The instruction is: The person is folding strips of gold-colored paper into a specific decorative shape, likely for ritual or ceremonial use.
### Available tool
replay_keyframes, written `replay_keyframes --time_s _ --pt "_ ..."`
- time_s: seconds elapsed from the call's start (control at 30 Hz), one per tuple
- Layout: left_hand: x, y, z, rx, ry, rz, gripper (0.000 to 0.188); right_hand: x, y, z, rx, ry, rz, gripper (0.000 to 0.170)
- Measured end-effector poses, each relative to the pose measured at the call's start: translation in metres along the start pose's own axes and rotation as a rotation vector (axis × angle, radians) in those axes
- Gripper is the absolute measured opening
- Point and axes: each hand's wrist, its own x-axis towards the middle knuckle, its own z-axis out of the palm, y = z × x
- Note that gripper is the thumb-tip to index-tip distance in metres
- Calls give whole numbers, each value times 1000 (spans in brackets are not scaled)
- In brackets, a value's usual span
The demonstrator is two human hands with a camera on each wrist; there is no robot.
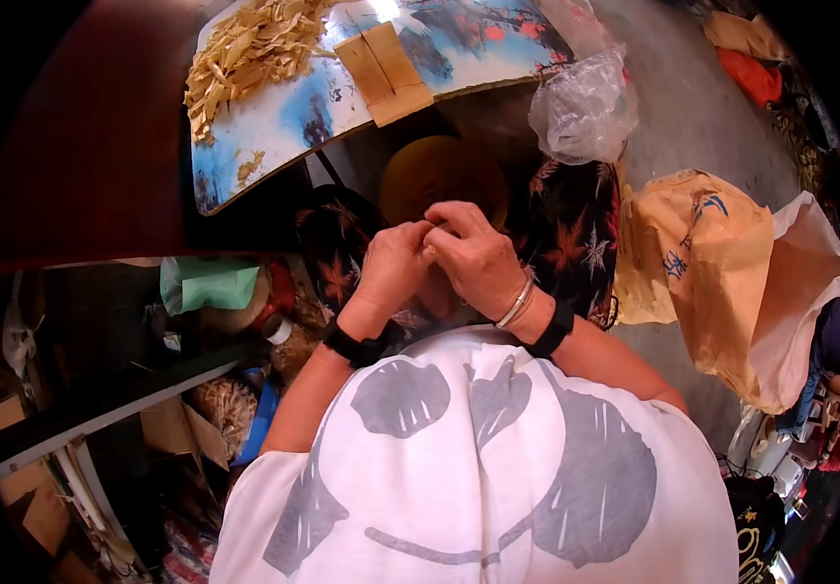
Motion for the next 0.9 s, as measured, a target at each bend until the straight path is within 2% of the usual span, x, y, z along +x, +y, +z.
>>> replay_keyframes --time_s 0.07,0.1,0.17,0.2,0.3,0.4,0.5,0.6,0.67,0.7,0.8,0.9 --pt "-3 8 -4 323 70 197 12 -4 6 10 14 100 39 9" --pt "-3 11 -5 331 82 200 10 -8 9 13 101 53 221 9" --pt "-3 16 -4 346 108 205 6 -10 15 21 262 55 437 11" --pt "-3 16 -1 297 167 209 6 -6 14 22 343 58 544 12" --pt "-2 14 8 134 307 203 6 4 7 15 741 -52 1033 14" --pt "0 14 15 -14 360 148 8 1 16 24 735 -5 1107 12" --pt "-4 17 21 -75 367 79 10 0 14 21 246 87 510 13" --pt "-5 18 23 -215 342 4 9 0 20 24 -49 62 308 15" --pt "-5 14 24 -391 298 -52 9 -3 27 25 -8 14 362 17" --pt "-5 14 22 -386 303 -24 9 -3 27 24 15 -10 388 18" --pt "-5 11 15 -420 279 44 9 -2 25 15 482 -136 666 19" --pt "-3 5 13 -559 222 68 10 -4 33 12 579 -171 650 22"
